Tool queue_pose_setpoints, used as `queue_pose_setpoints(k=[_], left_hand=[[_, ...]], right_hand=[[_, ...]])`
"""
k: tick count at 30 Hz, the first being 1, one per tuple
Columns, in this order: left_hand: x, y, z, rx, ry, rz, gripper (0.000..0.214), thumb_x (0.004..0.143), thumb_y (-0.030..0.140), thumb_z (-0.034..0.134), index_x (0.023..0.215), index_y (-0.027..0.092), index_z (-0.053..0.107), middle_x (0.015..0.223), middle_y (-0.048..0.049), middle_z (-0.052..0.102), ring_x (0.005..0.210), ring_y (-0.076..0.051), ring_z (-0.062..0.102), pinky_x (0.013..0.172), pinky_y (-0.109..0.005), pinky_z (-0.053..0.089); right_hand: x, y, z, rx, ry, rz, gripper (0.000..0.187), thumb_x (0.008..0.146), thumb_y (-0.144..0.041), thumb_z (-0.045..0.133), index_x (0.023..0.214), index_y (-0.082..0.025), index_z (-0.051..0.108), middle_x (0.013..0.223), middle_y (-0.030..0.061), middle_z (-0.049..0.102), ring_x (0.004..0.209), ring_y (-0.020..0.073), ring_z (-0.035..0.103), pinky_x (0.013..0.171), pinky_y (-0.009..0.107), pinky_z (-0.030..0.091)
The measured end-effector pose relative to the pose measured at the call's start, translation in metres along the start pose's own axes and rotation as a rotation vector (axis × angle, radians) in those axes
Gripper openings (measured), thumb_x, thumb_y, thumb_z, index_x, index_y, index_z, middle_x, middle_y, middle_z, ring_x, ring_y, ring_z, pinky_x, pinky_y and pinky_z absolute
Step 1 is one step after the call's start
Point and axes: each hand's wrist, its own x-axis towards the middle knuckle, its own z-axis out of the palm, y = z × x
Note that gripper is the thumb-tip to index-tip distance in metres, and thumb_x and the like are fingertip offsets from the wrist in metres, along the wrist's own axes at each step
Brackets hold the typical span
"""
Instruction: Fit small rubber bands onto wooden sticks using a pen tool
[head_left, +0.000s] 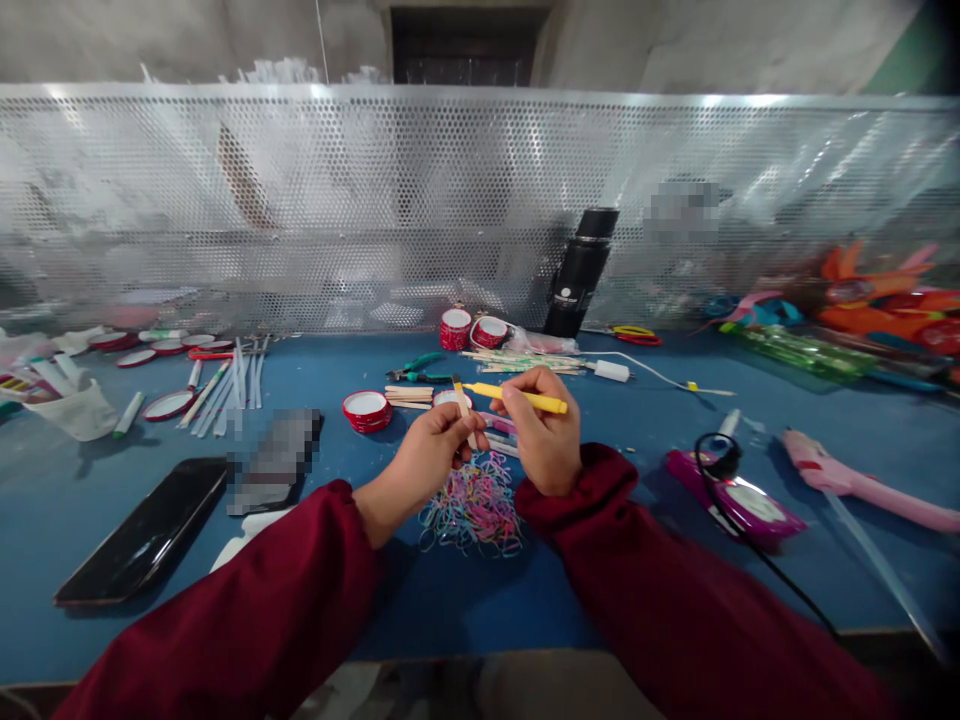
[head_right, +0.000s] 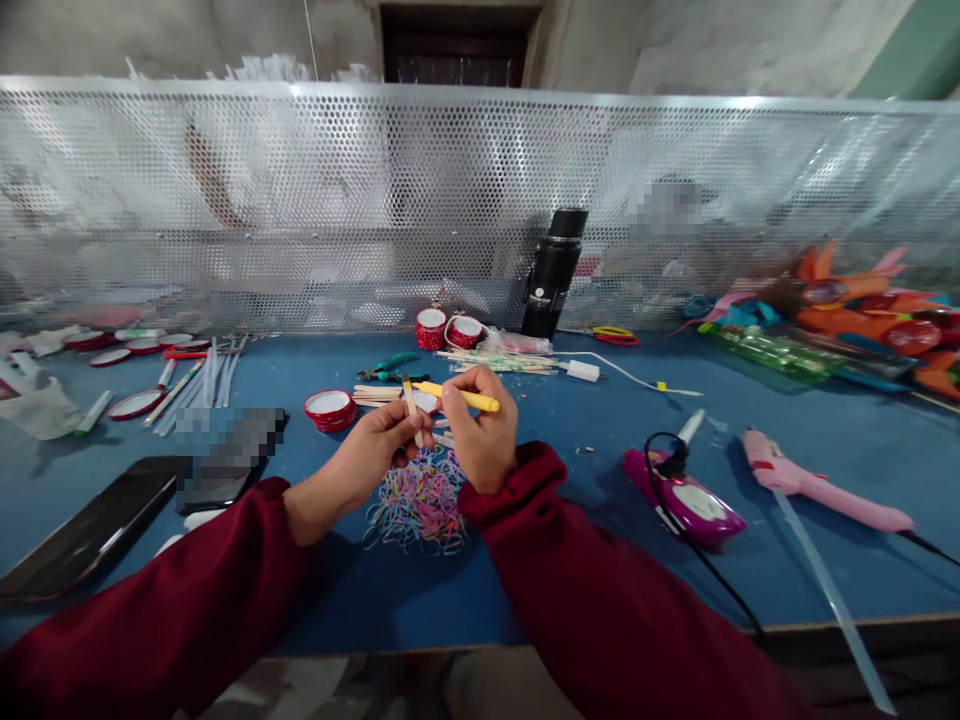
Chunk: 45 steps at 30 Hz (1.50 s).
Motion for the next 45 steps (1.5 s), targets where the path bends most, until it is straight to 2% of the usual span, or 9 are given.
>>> queue_pose_setpoints(k=[7, 12, 17, 30, 40, 45], left_hand=[[-0.0002, -0.0011, 0.0002, -0.017, 0.012, -0.011, 0.017, 0.085, 0.031, 0.059, 0.08, 0.015, 0.056, 0.07, -0.0001, 0.059, 0.053, -0.006, 0.043, 0.05, -0.02, 0.029], [-0.0002, 0.0, 0.0002, -0.011, 0.009, -0.014, 0.016, 0.086, 0.03, 0.057, 0.081, 0.015, 0.056, 0.071, -0.0003, 0.059, 0.053, -0.006, 0.044, 0.049, -0.02, 0.03], [-0.001, 0.0013, 0.0006, 0.003, 0.006, -0.014, 0.015, 0.087, 0.028, 0.056, 0.079, 0.015, 0.055, 0.072, -0.0006, 0.059, 0.053, -0.006, 0.044, 0.049, -0.02, 0.03], [-0.0012, 0.0018, 0.0011, 0.001, 0.012, -0.024, 0.015, 0.087, 0.029, 0.056, 0.082, 0.015, 0.055, 0.071, 0.0002, 0.058, 0.053, -0.006, 0.044, 0.049, -0.02, 0.03], [0.0013, -0.0032, -0.0005, -0.002, 0.004, -0.012, 0.022, 0.087, 0.035, 0.057, 0.078, 0.015, 0.054, 0.071, -0.0007, 0.059, 0.053, -0.006, 0.044, 0.048, -0.019, 0.03], [0.0002, -0.0023, -0.0003, 0.005, 0.0, -0.014, 0.019, 0.087, 0.031, 0.056, 0.078, 0.015, 0.055, 0.072, -0.0001, 0.059, 0.053, -0.006, 0.043, 0.049, -0.02, 0.031]], right_hand=[[-0.0011, -0.0012, 0.0005, 0.015, -0.051, 0.017, 0.011, 0.088, -0.029, 0.055, 0.079, -0.022, 0.057, 0.07, -0.0017, 0.062, 0.066, 0.0138, 0.06, 0.063, 0.029, 0.05], [-0.0014, -0.0018, 0.0011, 0.01, -0.021, 0.011, 0.013, 0.088, -0.028, 0.054, 0.078, -0.022, 0.057, 0.07, -0.002, 0.06, 0.065, 0.0135, 0.06, 0.062, 0.028, 0.05], [-0.0016, -0.003, 0.0013, 0.032, -0.047, 0.023, 0.012, 0.088, -0.029, 0.055, 0.078, -0.022, 0.057, 0.069, -0.0022, 0.062, 0.064, 0.0132, 0.06, 0.064, 0.028, 0.05], [-0.001, -0.0014, 0.0015, 0.03, -0.002, 0.009, 0.013, 0.088, -0.028, 0.055, 0.077, -0.021, 0.057, 0.07, -0.0024, 0.059, 0.065, 0.0129, 0.058, 0.065, 0.028, 0.048], [-0.0004, -0.0022, -0.0003, 0.052, 0.006, 0.009, 0.014, 0.087, -0.026, 0.056, 0.075, -0.021, 0.057, 0.067, -0.003, 0.059, 0.063, 0.0128, 0.058, 0.061, 0.028, 0.046], [-0.0001, -0.0034, 0.0003, 0.073, 0.02, 0.005, 0.013, 0.087, -0.026, 0.056, 0.075, -0.021, 0.057, 0.068, -0.0034, 0.058, 0.063, 0.0122, 0.058, 0.061, 0.028, 0.045]])
